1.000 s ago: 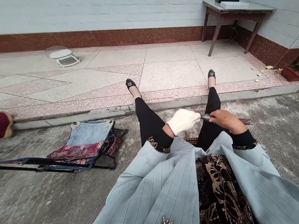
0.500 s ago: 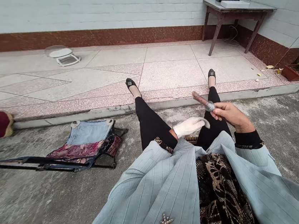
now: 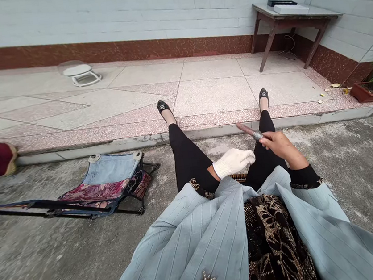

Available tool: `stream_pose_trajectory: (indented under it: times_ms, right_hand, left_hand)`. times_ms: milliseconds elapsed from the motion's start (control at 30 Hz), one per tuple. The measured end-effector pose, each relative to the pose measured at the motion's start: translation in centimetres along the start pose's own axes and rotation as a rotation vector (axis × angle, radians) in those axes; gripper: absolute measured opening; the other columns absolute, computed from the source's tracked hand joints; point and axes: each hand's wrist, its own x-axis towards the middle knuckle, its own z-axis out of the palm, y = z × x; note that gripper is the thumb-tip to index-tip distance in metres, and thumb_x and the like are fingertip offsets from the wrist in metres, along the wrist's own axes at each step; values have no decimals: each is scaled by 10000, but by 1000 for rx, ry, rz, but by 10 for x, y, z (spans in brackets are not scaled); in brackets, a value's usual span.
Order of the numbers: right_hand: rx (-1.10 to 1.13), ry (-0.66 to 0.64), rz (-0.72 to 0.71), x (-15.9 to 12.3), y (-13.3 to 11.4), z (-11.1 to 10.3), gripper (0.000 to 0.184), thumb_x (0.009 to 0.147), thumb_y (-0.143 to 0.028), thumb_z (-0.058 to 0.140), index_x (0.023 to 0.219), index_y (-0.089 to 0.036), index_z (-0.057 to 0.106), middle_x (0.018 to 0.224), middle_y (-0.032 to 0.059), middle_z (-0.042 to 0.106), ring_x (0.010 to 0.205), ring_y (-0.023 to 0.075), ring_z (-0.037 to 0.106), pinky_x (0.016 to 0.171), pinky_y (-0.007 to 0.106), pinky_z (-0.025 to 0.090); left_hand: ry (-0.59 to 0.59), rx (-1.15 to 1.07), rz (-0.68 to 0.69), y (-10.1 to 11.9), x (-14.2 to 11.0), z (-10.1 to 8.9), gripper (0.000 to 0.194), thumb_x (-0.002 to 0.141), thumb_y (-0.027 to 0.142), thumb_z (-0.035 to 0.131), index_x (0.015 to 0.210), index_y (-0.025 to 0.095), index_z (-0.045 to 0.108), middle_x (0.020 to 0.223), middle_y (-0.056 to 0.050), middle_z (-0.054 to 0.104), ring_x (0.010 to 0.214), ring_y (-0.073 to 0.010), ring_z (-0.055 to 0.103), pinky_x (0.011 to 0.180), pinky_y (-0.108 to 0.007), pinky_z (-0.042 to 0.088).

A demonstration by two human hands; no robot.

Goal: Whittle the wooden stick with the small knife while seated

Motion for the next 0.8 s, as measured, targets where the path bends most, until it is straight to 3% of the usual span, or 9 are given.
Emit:
stream_pose_trajectory:
  times_ms: [133, 333, 467, 633, 800]
  right_hand:
    - [-315, -127, -11, -3, -7, 0, 210, 879, -333, 535, 730, -195, 585, 657, 38, 623, 615, 159, 537, 595, 280, 308]
    - [-292, -491, -21, -8, -21, -13, 221, 871, -286, 536, 679, -177, 548, 672, 38, 638, 619, 138, 554, 592, 262, 329]
    - [-229, -677, -53, -11, -27, -24, 222, 873, -310, 535, 715, -162, 581, 674, 30, 629, 595, 123, 546, 562, 246, 353]
    - [-119, -867, -142, -12, -25, -25, 212, 868, -308, 556, 770, -138, 636, 669, 20, 610, 588, 111, 539, 555, 230, 385]
    - [111, -901, -279, -13, -28, -29, 308, 891, -409, 582, 870, -115, 671, 695, 2, 593, 620, 97, 530, 576, 218, 395]
  left_hand:
    - [-68, 205, -5, -7, 1, -11, 333, 968, 430, 434, 995, 210, 681, 796, -56, 702, 748, -197, 647, 659, -269, 381]
    - [-187, 104, 8, -19, 13, -37, 302, 950, 345, 461, 925, 156, 696, 778, -60, 708, 747, -170, 586, 712, -266, 379]
    - [-242, -90, -13, -22, 20, -39, 293, 930, 304, 469, 836, 156, 704, 724, -43, 696, 730, -159, 556, 733, -281, 397]
    - [-303, -483, -12, -27, 24, -25, 209, 820, 351, 643, 727, 171, 693, 658, -29, 659, 671, -159, 567, 663, -281, 428]
    - [-126, -834, -154, -32, 22, -11, 340, 832, 459, 639, 660, 165, 635, 531, -29, 560, 511, -126, 492, 498, -272, 383]
